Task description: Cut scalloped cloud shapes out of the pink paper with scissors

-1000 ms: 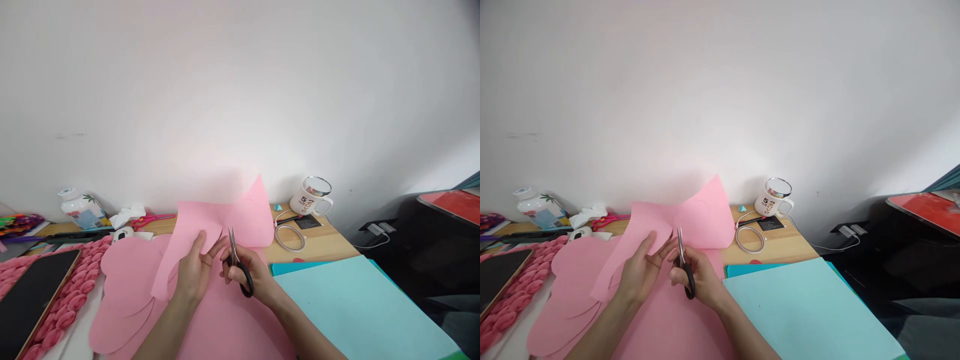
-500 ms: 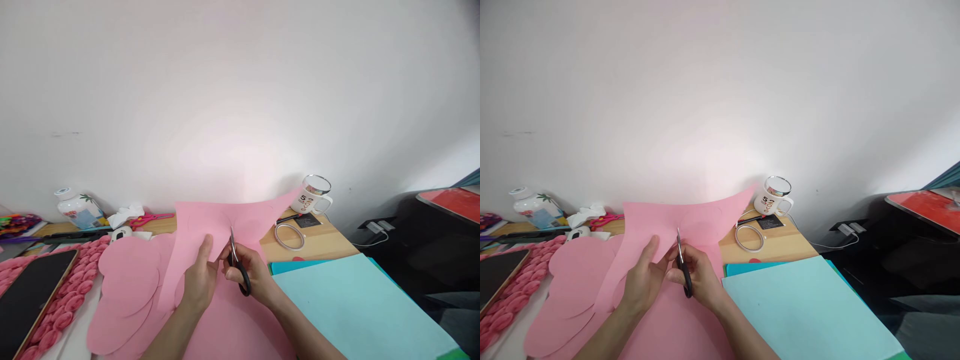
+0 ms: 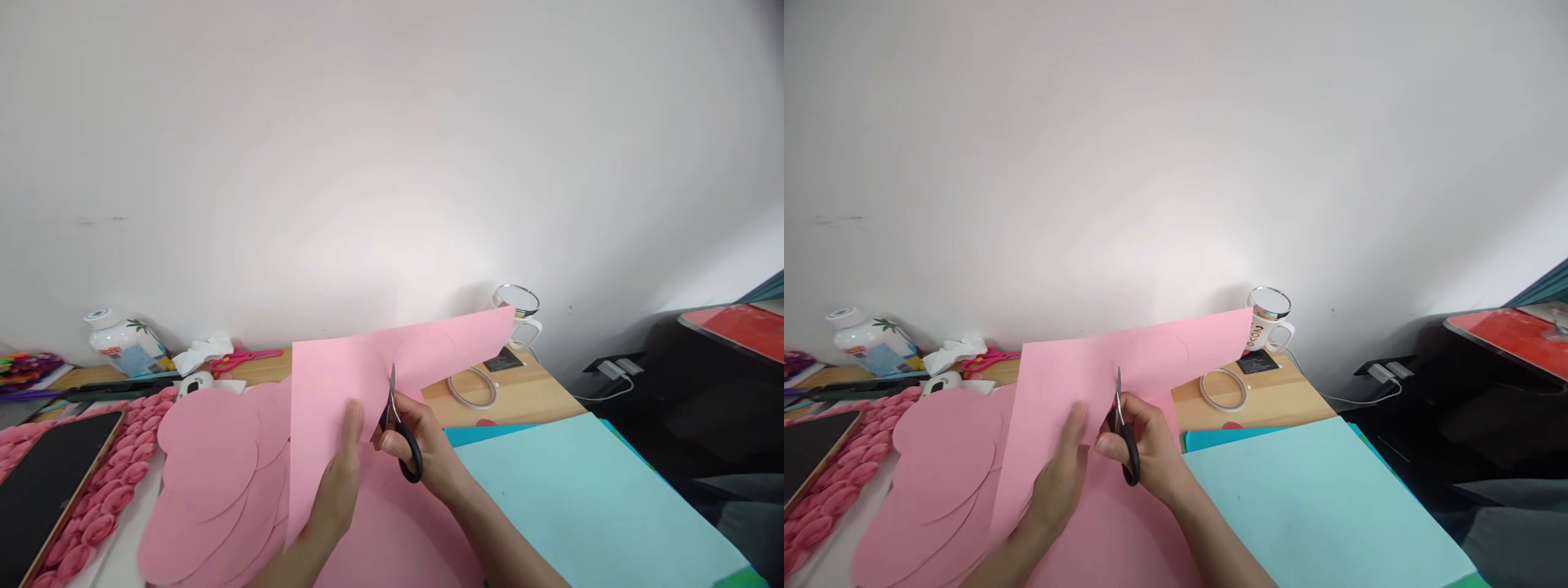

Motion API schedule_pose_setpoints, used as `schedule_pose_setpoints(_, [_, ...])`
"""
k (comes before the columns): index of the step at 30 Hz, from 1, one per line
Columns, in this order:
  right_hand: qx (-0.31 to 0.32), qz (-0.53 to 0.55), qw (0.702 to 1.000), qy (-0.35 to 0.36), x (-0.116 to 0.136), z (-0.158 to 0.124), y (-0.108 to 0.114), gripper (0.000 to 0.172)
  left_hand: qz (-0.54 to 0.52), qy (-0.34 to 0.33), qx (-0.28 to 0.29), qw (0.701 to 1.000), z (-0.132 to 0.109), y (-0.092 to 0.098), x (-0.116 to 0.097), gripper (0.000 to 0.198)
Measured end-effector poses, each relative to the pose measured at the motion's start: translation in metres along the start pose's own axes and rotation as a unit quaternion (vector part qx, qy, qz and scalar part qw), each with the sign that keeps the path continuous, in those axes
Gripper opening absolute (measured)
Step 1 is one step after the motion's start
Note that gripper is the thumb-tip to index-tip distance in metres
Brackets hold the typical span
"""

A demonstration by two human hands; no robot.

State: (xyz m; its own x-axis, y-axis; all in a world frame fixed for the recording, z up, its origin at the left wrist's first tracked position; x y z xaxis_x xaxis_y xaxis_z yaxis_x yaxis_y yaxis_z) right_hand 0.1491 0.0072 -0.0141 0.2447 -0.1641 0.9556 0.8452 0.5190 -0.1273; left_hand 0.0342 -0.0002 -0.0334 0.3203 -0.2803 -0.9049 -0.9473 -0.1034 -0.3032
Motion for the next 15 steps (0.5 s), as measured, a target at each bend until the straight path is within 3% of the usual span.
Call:
schedule_pose_setpoints(4, [-0.004,0.008,1.0,-0.003,0.0002,0.0,-0.0005,0.043,-0.019,0.019,0.028,0.999,-0.0026,-0.0031,-0.0048,0.029])
schedule_pose_setpoints(9, [-0.001,0.012,1.0,-0.003,0.0009,0.0008,-0.0013,0.041,-0.001,-0.002,-0.003,1.0,-0.0037,-0.0021,-0.0061,0.022])
schedule_pose_setpoints(15, [0.003,0.023,1.0,0.001,0.0001,0.001,-0.0009,0.039,0.021,0.02,-0.016,0.999,-0.0046,-0.0012,-0.0048,0.026])
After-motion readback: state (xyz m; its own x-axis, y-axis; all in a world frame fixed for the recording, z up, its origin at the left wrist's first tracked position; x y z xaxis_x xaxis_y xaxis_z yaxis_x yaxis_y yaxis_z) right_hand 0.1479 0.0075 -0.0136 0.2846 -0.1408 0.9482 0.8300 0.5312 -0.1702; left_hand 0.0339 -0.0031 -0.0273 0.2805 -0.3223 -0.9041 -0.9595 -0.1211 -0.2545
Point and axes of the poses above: each hand's wrist, its own z-axis towards the middle knuckle, its own y-axis out of the back of the hand, x = y × z, the point moved 3 cm from there along z, towards the middle knuckle, and after that the axes turned 12 degrees about x, right-handed, at the moved point
